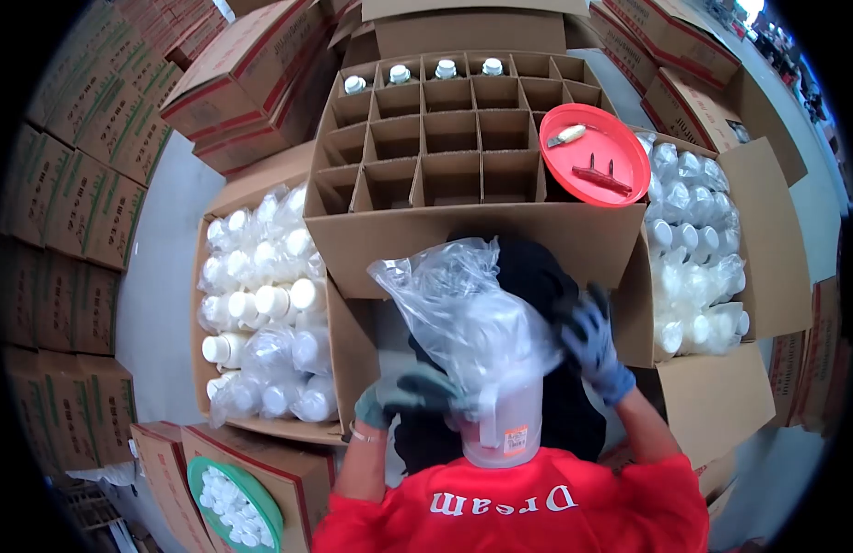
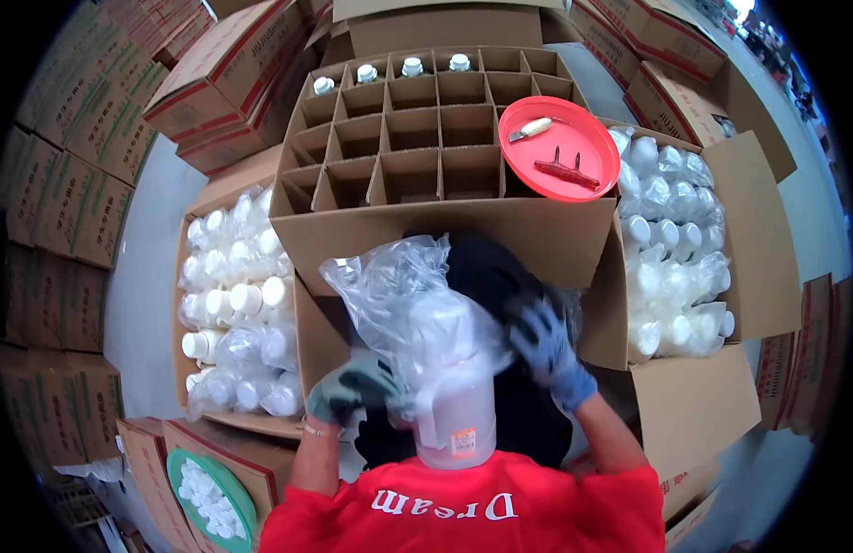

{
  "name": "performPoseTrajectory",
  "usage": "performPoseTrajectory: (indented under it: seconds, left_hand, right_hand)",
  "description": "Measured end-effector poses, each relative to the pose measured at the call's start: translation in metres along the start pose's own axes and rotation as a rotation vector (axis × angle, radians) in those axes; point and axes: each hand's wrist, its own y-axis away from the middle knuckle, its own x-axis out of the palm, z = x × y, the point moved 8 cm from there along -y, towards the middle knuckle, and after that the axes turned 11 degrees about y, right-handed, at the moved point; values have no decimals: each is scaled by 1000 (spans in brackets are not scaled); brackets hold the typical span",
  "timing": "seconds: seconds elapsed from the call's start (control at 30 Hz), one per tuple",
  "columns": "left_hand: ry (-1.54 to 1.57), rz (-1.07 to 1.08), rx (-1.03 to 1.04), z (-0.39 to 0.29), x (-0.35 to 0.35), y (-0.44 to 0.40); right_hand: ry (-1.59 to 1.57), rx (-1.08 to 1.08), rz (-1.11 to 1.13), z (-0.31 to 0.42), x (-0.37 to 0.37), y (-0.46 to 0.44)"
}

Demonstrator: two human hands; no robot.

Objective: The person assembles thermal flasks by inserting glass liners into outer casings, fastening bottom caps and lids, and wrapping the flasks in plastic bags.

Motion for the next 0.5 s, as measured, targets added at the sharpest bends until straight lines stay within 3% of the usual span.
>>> performPoseTrajectory:
  seconds: [0.03, 0.07, 0.13, 0.2, 0.27, 0.3, 0.33, 0.37, 0.43, 0.47, 0.5]
  left_hand:
    - [33, 126, -67, -18, 45, -4]
    - [-173, 288, -67, -15, 66, -1]
    - [-293, 287, -657, 29, 78, 35]
    - [-287, 130, -866, 27, 68, 60]
    - [-257, -222, -804, 3, 49, 75]
    - [-220, -491, -633, -22, 36, 77]
    - [-349, -442, -311, -48, 40, 47]
    - [-697, -388, -146, -89, 71, 15]
    - [-1164, -367, -154, -82, 103, -19]
    - [-1287, -481, -105, -69, 105, -24]
    - [-1235, -525, -257, -63, 99, -19]
  right_hand:
    - [-36, -91, 149, 26, 3, 30]
    - [-74, -179, 294, 52, 5, 59]
    - [-229, -260, 342, 90, -11, 86]
    - [-307, -250, 364, 104, -18, 111]
    - [-325, -253, 411, 105, -17, 118]
    - [-311, -264, 453, 107, -16, 118]
    - [-295, -292, 490, 107, -11, 115]
    - [-258, -291, 517, 106, -7, 115]
    - [-199, -329, 556, 111, 1, 121]
    - [-202, -341, 528, 111, -3, 115]
    - [-205, -344, 503, 110, -11, 109]
